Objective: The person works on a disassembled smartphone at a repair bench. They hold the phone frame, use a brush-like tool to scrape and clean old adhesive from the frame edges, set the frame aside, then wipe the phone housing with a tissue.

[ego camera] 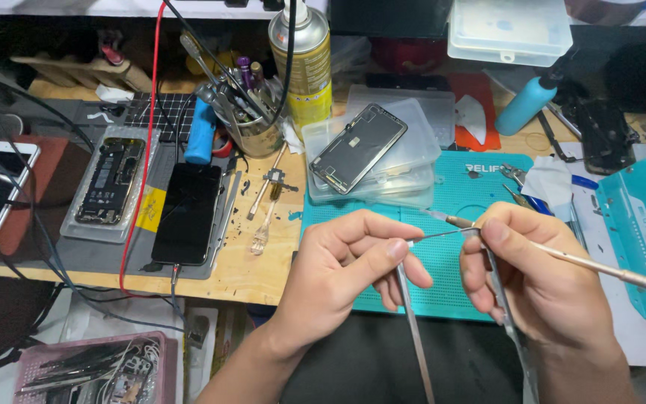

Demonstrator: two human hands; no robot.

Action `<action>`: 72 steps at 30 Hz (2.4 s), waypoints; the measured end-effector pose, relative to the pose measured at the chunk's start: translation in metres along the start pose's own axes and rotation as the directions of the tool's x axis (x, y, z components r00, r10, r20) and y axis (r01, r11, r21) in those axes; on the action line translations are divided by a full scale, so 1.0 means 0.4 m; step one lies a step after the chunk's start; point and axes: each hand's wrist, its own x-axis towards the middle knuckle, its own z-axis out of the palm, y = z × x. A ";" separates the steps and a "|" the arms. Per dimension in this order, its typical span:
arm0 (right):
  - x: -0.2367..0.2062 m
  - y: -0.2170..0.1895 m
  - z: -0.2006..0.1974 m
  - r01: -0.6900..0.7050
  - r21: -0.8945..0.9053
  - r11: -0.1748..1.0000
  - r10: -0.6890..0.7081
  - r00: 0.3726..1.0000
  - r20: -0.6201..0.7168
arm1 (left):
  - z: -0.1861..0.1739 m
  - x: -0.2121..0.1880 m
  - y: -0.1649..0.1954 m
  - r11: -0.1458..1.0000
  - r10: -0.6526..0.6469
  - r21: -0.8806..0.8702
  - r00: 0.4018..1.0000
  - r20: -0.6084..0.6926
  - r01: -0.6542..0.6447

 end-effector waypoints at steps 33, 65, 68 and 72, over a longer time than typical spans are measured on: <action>-0.016 -0.001 0.024 0.086 -0.088 0.992 -0.086 0.996 0.000 | 0.042 -0.011 0.040 0.862 0.267 0.461 0.962 -0.061 -0.210; -0.021 0.051 0.093 0.171 -0.564 0.808 -0.288 0.950 -0.124 | 0.067 0.015 0.002 0.296 0.620 0.843 0.762 0.188 -0.449; -0.017 0.054 0.093 0.171 -0.558 0.812 -0.291 0.947 -0.133 | 0.073 0.020 -0.001 0.316 0.620 0.846 0.769 0.158 -0.429; -0.016 0.052 0.082 0.171 -0.506 0.846 -0.279 0.949 -0.145 | 0.061 0.026 0.006 0.304 0.655 0.871 0.749 0.103 -0.386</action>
